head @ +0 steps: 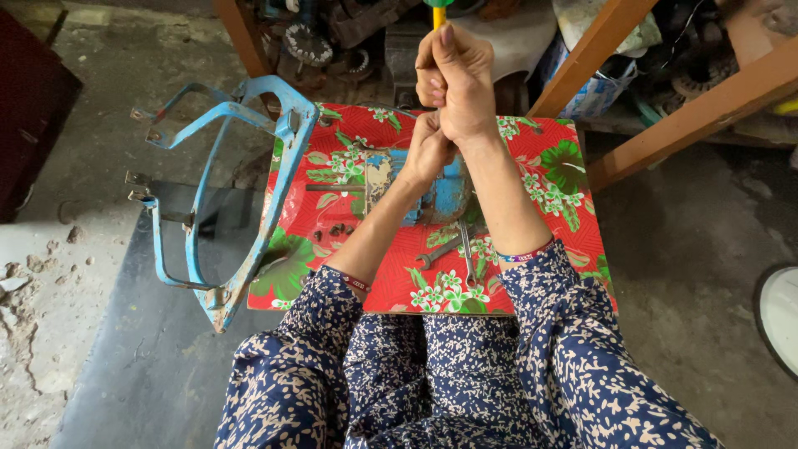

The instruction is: The person uses a hammer and screwdriver to work on a blue metal part placed on a small table. They repeatedly strike the part with the hammer and use the screwdriver to adjust or pry components.

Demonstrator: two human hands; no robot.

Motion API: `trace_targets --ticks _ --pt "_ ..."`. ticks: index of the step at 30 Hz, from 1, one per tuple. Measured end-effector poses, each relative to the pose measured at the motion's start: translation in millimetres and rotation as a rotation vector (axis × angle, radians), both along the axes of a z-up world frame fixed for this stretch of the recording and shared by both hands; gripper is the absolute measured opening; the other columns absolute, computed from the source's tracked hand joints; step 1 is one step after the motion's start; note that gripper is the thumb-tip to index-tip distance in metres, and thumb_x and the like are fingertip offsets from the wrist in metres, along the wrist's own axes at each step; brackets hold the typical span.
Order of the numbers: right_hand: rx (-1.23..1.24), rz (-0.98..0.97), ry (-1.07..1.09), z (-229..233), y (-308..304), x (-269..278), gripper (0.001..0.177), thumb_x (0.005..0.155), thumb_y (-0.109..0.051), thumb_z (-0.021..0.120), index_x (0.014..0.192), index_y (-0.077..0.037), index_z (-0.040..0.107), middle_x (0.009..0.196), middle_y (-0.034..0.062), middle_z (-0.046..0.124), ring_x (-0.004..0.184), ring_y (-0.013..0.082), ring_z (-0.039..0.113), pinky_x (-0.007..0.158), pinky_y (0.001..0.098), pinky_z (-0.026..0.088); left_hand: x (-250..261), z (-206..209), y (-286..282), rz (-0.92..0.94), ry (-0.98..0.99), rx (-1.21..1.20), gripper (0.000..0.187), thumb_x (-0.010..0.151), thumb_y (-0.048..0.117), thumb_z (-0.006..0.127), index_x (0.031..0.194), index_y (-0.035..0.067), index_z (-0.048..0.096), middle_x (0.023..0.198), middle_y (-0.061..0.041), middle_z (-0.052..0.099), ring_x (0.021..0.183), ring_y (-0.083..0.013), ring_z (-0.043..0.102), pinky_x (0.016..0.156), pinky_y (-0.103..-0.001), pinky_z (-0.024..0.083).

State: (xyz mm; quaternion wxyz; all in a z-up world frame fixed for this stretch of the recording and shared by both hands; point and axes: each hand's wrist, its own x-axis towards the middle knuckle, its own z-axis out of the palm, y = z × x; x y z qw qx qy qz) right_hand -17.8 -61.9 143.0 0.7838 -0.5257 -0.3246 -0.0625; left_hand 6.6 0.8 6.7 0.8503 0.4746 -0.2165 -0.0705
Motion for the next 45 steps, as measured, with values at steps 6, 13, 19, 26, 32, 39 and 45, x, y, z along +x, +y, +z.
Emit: trace_targets --ticks 6,13,19,26,32,39,45 --pt "0.023 0.110 0.056 4.4 -10.9 3.1 0.046 0.110 -0.044 0.057 0.094 -0.001 0.058 0.066 0.0002 0.040 0.055 0.0088 0.034 0.047 0.0250 0.026 6.9 -5.7 -7.9 0.104 -0.157 0.028 0.038 0.105 0.022 0.055 0.070 0.010 0.052 0.057 0.006 0.047 0.046 -0.0030 0.035 0.041 -0.025 0.025" --pt "-0.014 0.455 0.112 11.6 -21.2 1.6 0.059 0.108 -0.058 0.052 0.082 -0.005 0.047 0.060 -0.0033 0.030 0.048 0.0064 0.025 0.047 0.0257 0.022 9.7 -15.5 -13.1 0.195 -0.230 0.044 0.027 0.097 0.002 0.050 0.070 0.007 0.049 0.064 0.005 0.048 0.057 -0.0042 0.038 0.049 -0.027 0.030" --pt "-0.009 0.304 0.054 1.0 -20.4 4.1 0.058 0.106 -0.060 0.052 0.082 -0.009 0.040 0.062 -0.0044 0.023 0.043 0.0052 0.018 0.040 0.0258 0.014 5.5 -15.5 -18.4 0.179 -0.181 0.004 0.021 0.098 0.008 0.053 0.077 0.006 0.057 0.068 0.007 0.051 0.061 -0.0034 0.042 0.052 -0.027 0.034" --pt "0.131 -0.054 0.017 -10.0 -22.1 -0.8 0.056 0.108 -0.056 0.053 0.080 -0.010 0.042 0.063 -0.0055 0.027 0.045 0.0050 0.021 0.041 0.0262 0.015 17.6 -22.1 -21.0 0.106 -0.256 0.177 0.022 0.099 0.010 0.053 0.080 0.002 0.061 0.073 0.003 0.056 0.066 -0.0062 0.046 0.055 -0.027 0.036" --pt "0.163 -0.444 0.035 -15.7 -0.5 2.2 0.053 0.108 -0.051 0.055 0.077 -0.009 0.046 0.060 -0.0052 0.034 0.045 0.0057 0.027 0.040 0.0270 0.017 30.1 -31.0 -19.9 0.072 -0.159 0.173 0.016 0.091 0.009 0.053 0.099 0.002 0.066 0.088 0.003 0.069 0.077 -0.0060 0.060 0.064 -0.025 0.053" --pt "0.381 -0.584 0.025 -24.3 -32.2 -17.4 0.049 0.109 -0.044 0.057 0.078 -0.006 0.051 0.059 -0.0044 0.036 0.047 0.0060 0.030 0.044 0.0268 0.024 13.7 -31.8 -27.2 -0.083 -0.301 0.363 0.014 0.096 0.011 0.060 0.095 -0.003 0.064 0.082 0.001 0.060 0.074 -0.0063 0.049 0.061 -0.028 0.041" --pt "0.403 -0.499 -0.032 -22.0 -28.7 -23.1 0.037 0.108 -0.034 0.062 0.091 -0.003 0.056 0.075 0.0012 0.048 0.058 0.0096 0.036 0.048 0.0274 0.027 -10.9 0.1 -7.0 -0.105 -0.335 0.215 0.018 0.101 0.019 0.059 0.103 0.002 0.066 0.087 0.007 0.063 0.078 -0.0016 0.051 0.067 -0.023 0.045"
